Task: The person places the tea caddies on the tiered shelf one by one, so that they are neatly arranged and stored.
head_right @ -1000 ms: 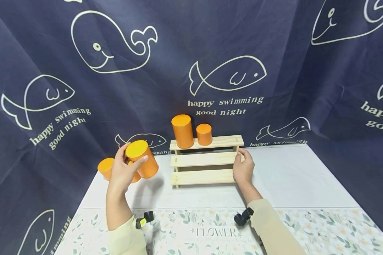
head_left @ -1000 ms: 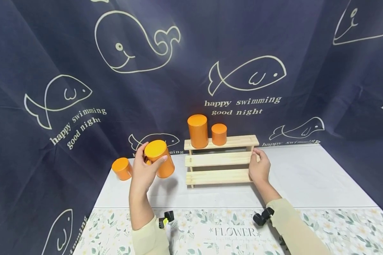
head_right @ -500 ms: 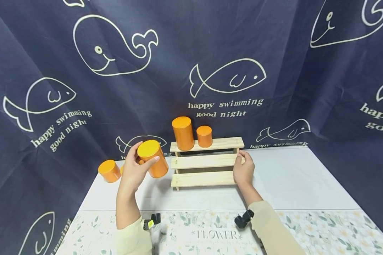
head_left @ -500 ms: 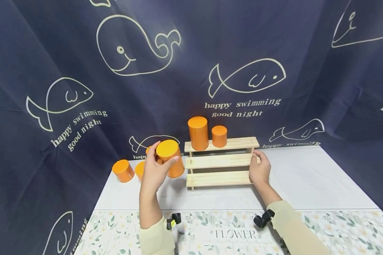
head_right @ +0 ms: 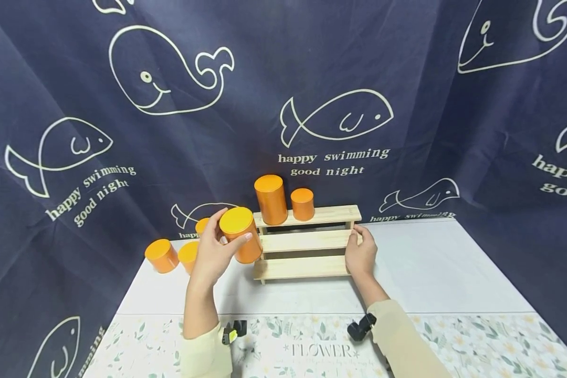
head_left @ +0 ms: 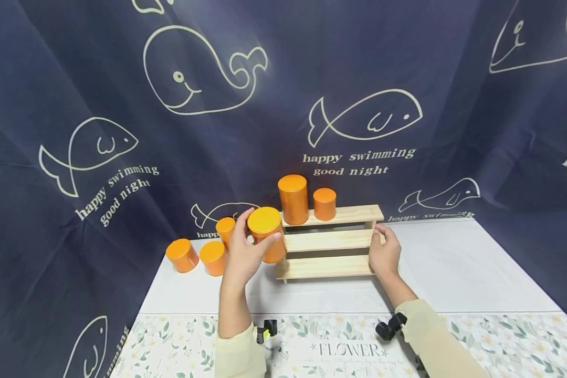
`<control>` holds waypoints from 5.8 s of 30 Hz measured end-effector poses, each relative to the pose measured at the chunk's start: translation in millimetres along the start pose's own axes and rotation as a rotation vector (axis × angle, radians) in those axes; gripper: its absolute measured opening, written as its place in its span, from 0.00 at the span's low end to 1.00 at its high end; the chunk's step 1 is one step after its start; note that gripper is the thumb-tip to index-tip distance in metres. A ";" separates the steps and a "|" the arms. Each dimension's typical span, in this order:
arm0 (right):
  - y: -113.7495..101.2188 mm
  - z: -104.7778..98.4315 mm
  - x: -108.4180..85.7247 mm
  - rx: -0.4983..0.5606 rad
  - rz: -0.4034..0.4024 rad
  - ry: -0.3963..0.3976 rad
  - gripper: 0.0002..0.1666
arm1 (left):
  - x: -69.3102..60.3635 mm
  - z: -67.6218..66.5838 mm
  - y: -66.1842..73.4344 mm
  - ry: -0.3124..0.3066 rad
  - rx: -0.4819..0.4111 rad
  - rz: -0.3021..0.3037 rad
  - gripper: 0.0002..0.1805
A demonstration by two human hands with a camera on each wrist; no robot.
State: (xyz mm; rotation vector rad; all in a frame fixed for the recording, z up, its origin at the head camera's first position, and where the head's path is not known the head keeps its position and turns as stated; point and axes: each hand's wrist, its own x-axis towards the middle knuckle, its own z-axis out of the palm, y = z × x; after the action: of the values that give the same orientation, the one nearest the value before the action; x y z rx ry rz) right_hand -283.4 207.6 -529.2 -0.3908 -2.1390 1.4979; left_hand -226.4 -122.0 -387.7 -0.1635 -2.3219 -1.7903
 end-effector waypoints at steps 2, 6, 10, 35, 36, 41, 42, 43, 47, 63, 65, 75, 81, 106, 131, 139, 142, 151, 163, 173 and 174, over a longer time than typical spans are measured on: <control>0.4 0.5 0.0 0.004 0.002 -0.001 0.22 | -0.3 3.4 0.7 -0.007 0.009 0.011 0.49; 1.5 0.0 -1.5 0.029 0.026 -0.005 0.23 | -1.5 9.2 1.3 -0.027 0.029 0.014 0.49; 1.3 -0.2 -1.3 0.053 0.047 -0.007 0.24 | -2.1 13.9 2.9 -0.041 0.031 0.010 0.50; 2.6 0.2 0.9 0.069 0.041 0.012 0.24 | -2.7 45.7 5.0 -0.067 -0.023 0.059 0.51; 2.4 0.3 0.9 0.068 0.041 0.010 0.24 | -2.5 46.4 5.4 -0.069 -0.022 0.061 0.51; 3.0 0.6 1.4 0.056 0.044 0.006 0.25 | -1.3 50.0 5.9 -0.061 -0.034 0.072 0.51; 3.3 1.0 1.4 0.059 0.042 0.009 0.24 | -1.1 50.8 5.6 -0.059 -0.036 0.074 0.51; 3.6 0.9 1.4 0.059 0.043 0.009 0.24 | -0.7 52.2 5.2 -0.058 -0.039 0.077 0.51; 3.8 1.3 1.2 0.067 0.047 0.000 0.24 | 1.2 59.4 3.0 -0.077 -0.058 0.098 0.50; 0.4 -0.9 0.1 0.050 0.023 -0.016 0.24 | 7.4 90.9 1.3 -0.154 -0.114 0.117 0.48; -0.2 -0.9 -0.5 0.055 0.024 -0.015 0.24 | 8.7 97.2 1.5 -0.166 -0.128 0.126 0.48; 1.4 0.0 0.3 0.067 0.017 0.014 0.23 | 12.6 130.3 1.4 -0.202 -0.118 0.188 0.49; 1.3 0.3 -0.4 0.061 0.029 0.016 0.24 | 15.2 143.8 -0.5 -0.218 -0.117 0.207 0.48; 0.1 -1.2 -1.4 0.038 0.021 0.008 0.24 | 38.6 182.3 6.7 -0.197 -0.075 0.294 0.50; 3.4 -0.3 -0.2 0.024 0.004 0.022 0.22 | 64.0 211.7 19.7 -0.040 0.459 0.473 0.44; 4.5 -0.9 0.1 0.038 0.023 -0.006 0.23 | 66.7 213.1 29.8 -0.037 0.569 0.452 0.38; 3.2 -0.8 0.6 0.043 0.021 -0.002 0.23 | 68.5 213.6 33.3 -0.010 0.630 0.525 0.35; 0.5 -0.9 0.0 0.050 0.020 -0.010 0.23 | 74.1 213.7 38.7 0.065 0.813 0.645 0.28; 1.6 -0.9 -1.5 0.051 0.006 0.011 0.23 | 80.1 214.2 41.5 0.113 0.957 0.732 0.25; 0.3 -0.3 -2.7 0.067 0.009 0.032 0.23 | 87.5 214.0 41.9 0.073 0.977 0.701 0.26; -0.1 -0.2 -2.9 0.068 0.010 0.033 0.23 | 88.2 213.5 42.5 0.063 0.977 0.694 0.26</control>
State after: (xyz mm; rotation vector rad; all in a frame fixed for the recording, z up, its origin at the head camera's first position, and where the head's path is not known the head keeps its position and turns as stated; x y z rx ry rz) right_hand -280.9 206.2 -529.7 -0.3993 -2.0573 1.5546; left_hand -323.3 91.8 -379.5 -0.6204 -2.3702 -0.2800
